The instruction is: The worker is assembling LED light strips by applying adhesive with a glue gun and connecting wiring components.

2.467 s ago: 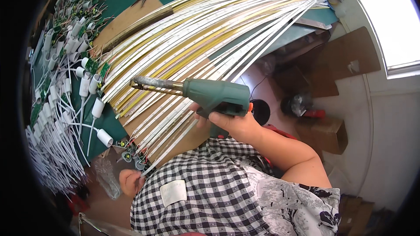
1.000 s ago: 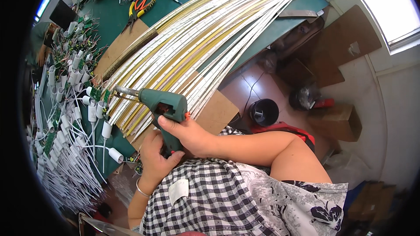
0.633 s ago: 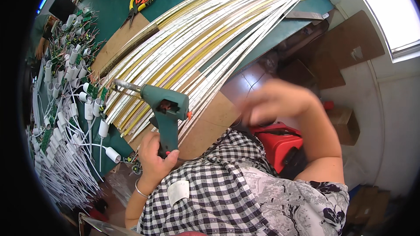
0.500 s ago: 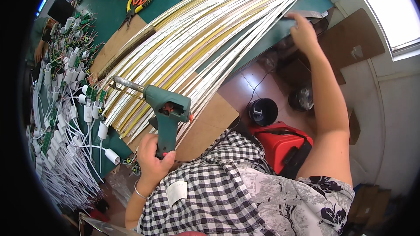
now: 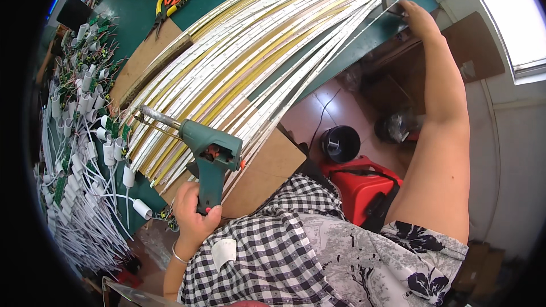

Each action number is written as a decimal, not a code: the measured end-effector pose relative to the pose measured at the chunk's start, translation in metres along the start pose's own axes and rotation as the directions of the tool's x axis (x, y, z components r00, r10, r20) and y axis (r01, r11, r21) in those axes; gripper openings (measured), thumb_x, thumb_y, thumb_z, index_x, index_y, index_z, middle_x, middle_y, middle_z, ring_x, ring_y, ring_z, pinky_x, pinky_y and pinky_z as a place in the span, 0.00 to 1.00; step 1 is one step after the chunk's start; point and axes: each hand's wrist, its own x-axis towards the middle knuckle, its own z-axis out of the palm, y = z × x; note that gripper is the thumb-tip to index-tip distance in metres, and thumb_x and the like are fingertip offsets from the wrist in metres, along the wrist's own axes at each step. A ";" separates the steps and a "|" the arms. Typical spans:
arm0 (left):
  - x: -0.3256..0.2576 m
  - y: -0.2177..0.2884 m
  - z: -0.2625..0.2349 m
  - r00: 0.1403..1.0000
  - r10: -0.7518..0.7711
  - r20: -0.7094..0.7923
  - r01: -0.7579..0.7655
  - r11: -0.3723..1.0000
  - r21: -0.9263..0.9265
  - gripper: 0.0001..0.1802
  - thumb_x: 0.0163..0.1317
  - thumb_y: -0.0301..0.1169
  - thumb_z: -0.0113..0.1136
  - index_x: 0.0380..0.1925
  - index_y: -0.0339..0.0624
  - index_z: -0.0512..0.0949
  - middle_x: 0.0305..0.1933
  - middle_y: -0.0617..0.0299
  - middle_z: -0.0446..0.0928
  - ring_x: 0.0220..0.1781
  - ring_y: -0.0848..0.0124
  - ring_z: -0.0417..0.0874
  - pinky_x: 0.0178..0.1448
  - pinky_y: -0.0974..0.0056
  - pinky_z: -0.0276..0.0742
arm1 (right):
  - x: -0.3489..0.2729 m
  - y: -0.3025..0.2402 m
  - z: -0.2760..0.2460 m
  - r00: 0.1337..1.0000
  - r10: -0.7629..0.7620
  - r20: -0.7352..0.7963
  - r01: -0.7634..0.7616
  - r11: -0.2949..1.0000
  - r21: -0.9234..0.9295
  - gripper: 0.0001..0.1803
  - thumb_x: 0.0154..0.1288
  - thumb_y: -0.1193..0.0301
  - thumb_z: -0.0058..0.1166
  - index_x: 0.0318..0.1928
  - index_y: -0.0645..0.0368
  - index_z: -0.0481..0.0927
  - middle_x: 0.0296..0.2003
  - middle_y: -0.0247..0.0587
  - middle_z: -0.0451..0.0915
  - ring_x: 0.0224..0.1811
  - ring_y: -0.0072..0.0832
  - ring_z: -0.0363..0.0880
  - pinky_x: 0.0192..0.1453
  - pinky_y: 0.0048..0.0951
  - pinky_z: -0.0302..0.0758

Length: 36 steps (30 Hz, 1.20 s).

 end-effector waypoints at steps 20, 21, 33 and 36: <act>-0.013 -0.001 -0.007 1.000 0.004 0.000 -0.004 0.998 0.068 0.28 0.50 0.54 0.65 0.30 0.37 0.75 0.34 0.53 0.73 0.32 0.54 0.75 0.36 0.53 0.70 | 0.026 0.017 -0.031 0.929 0.279 0.242 -0.160 0.895 -0.416 0.45 0.59 0.81 0.52 0.75 0.51 0.49 0.57 0.53 0.75 0.61 0.44 0.74 0.64 0.42 0.72; -0.011 0.001 -0.004 1.000 0.017 0.005 -0.017 0.998 0.063 0.28 0.50 0.54 0.65 0.30 0.37 0.75 0.34 0.53 0.73 0.32 0.54 0.75 0.36 0.54 0.70 | 0.015 0.029 -0.040 0.918 0.304 0.256 -0.179 0.891 -0.418 0.45 0.58 0.80 0.53 0.75 0.54 0.49 0.57 0.54 0.75 0.61 0.45 0.74 0.65 0.42 0.71; -0.009 0.001 -0.008 0.999 0.043 -0.008 -0.042 0.996 0.075 0.27 0.47 0.53 0.67 0.29 0.38 0.75 0.33 0.54 0.74 0.32 0.55 0.75 0.35 0.54 0.70 | 0.078 0.034 -0.040 0.992 0.126 -0.021 -0.127 0.952 -0.280 0.43 0.59 0.72 0.52 0.75 0.50 0.52 0.56 0.58 0.76 0.60 0.49 0.74 0.64 0.43 0.71; -0.009 0.002 -0.007 0.999 0.035 -0.016 -0.034 0.996 0.077 0.27 0.45 0.52 0.69 0.29 0.38 0.75 0.34 0.54 0.74 0.32 0.55 0.75 0.36 0.54 0.71 | 0.106 0.006 -0.018 0.994 0.111 -0.023 -0.113 0.970 -0.215 0.43 0.61 0.72 0.51 0.76 0.49 0.51 0.56 0.60 0.76 0.61 0.50 0.74 0.65 0.43 0.70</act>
